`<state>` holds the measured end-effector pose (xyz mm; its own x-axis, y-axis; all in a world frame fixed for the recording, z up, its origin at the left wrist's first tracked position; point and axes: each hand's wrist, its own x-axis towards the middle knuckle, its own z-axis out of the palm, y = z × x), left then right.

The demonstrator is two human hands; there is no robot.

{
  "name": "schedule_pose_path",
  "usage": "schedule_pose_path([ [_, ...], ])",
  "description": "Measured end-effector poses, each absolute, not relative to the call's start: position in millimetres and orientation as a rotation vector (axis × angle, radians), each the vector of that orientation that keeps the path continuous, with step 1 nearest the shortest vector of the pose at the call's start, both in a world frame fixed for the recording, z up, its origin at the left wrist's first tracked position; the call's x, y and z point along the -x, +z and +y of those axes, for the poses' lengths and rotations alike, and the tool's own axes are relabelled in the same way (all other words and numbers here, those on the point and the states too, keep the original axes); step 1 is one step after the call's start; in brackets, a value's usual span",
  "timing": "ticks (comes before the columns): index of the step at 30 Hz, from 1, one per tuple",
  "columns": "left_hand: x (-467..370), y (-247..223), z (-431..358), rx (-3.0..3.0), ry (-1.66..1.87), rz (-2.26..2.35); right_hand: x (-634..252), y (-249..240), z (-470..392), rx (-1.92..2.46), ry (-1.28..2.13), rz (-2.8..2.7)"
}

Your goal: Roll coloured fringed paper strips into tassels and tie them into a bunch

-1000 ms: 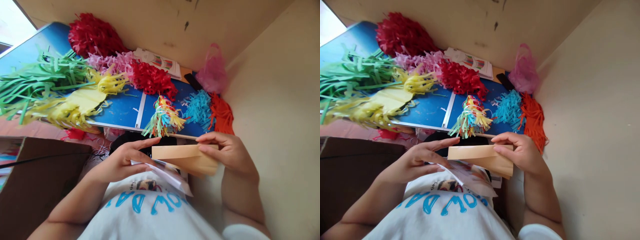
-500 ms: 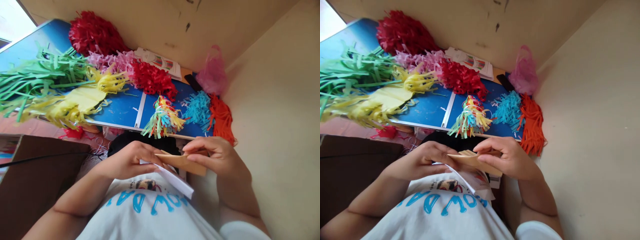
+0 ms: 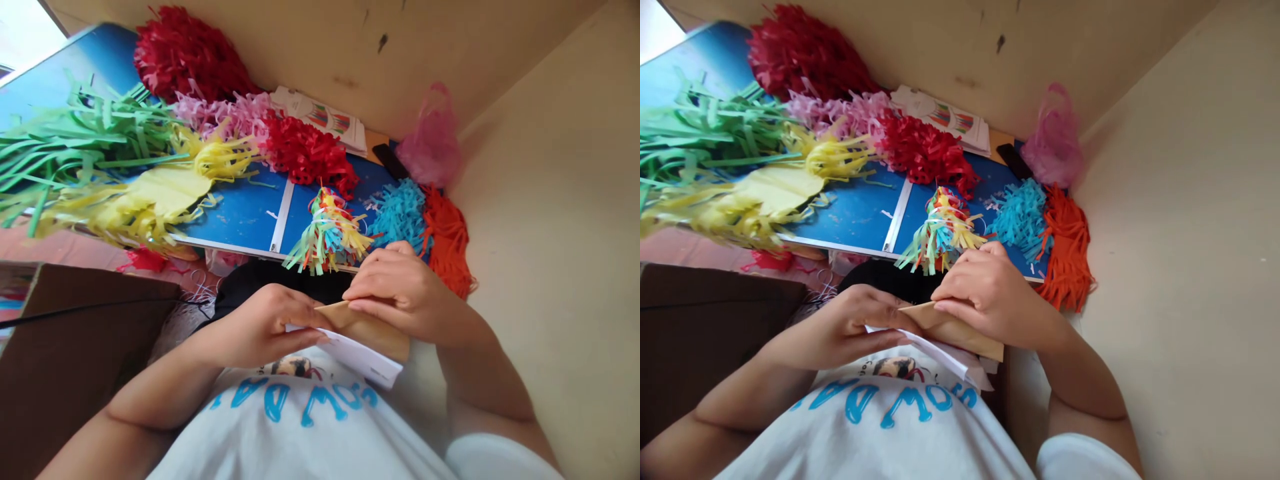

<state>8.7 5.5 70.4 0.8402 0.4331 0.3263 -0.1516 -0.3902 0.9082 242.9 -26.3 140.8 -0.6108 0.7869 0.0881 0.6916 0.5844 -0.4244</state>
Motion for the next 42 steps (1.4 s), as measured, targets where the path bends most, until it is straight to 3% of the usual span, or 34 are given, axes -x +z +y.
schedule_pose_path([
  [7, -10.2, 72.3, 3.3, -1.923, 0.606, 0.229, -242.4, 136.9, -30.3, 1.283, 0.586, -2.441],
  [15, -12.8, 100.0, -0.4, -2.137, 0.555, 0.222, -245.0, 161.7, -21.4, 1.218, 0.936, -2.507],
  [21, -11.8, 118.7, -6.0, -2.253, 0.483, 0.232, -244.9, 157.7, -33.8, 1.195, 0.792, -2.402],
  [33, -14.9, 99.2, -1.9, -2.216, 0.577, 0.34, -249.0, 131.2, -37.4, 1.047, 0.173, -2.298],
  [42, -16.2, 91.8, 2.2, -2.153, 0.595, 0.367, -253.7, 119.7, -26.9, 1.015, 0.155, -2.36],
])
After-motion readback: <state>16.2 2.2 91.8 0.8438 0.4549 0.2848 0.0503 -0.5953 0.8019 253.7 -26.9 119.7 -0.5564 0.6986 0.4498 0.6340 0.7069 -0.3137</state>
